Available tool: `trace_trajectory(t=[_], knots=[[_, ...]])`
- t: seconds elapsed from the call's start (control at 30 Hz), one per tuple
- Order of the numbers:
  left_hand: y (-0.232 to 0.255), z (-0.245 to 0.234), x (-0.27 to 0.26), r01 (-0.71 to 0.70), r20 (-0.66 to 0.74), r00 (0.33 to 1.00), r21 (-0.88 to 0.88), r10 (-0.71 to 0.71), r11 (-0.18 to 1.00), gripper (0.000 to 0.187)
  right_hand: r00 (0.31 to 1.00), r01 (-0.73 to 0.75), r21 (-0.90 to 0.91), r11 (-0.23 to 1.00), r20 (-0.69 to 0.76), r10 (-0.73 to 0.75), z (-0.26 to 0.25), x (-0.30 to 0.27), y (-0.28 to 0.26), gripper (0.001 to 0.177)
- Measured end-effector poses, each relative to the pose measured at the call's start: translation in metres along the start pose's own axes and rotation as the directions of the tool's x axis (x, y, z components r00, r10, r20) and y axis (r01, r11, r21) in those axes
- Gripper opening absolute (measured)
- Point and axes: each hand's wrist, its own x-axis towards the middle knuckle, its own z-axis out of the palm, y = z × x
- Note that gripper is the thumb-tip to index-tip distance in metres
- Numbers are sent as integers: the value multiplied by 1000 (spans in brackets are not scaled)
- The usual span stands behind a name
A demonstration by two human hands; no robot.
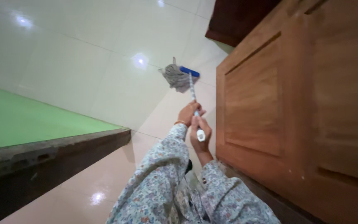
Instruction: The person mops a tiled floor using a mop with a blue base and white strings, moving through a doorway and around objects on the floor.
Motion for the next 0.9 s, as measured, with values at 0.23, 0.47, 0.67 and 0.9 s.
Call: trace_trajectory(t=[0.23, 0.47, 0.67, 0.9], knots=[[84, 65, -48, -10, 127, 992, -36, 14, 999, 27, 991, 104, -10, 995, -89, -104, -101, -26, 3, 15], [185, 62, -113, -28, 125, 991, -94, 40, 995, 22, 958, -113, -17, 993, 262, 113, -210, -35, -59, 26], [206, 78, -166, -158, 31, 987, -30, 159, 987, 15, 902, -216, -34, 976, 376, 213, -238, -43, -86, 25], [192, 61, -184, -79, 141, 989, 267, 42, 961, 18, 889, 56, 156, 986, 442, -120, -224, -62, -82, 20]])
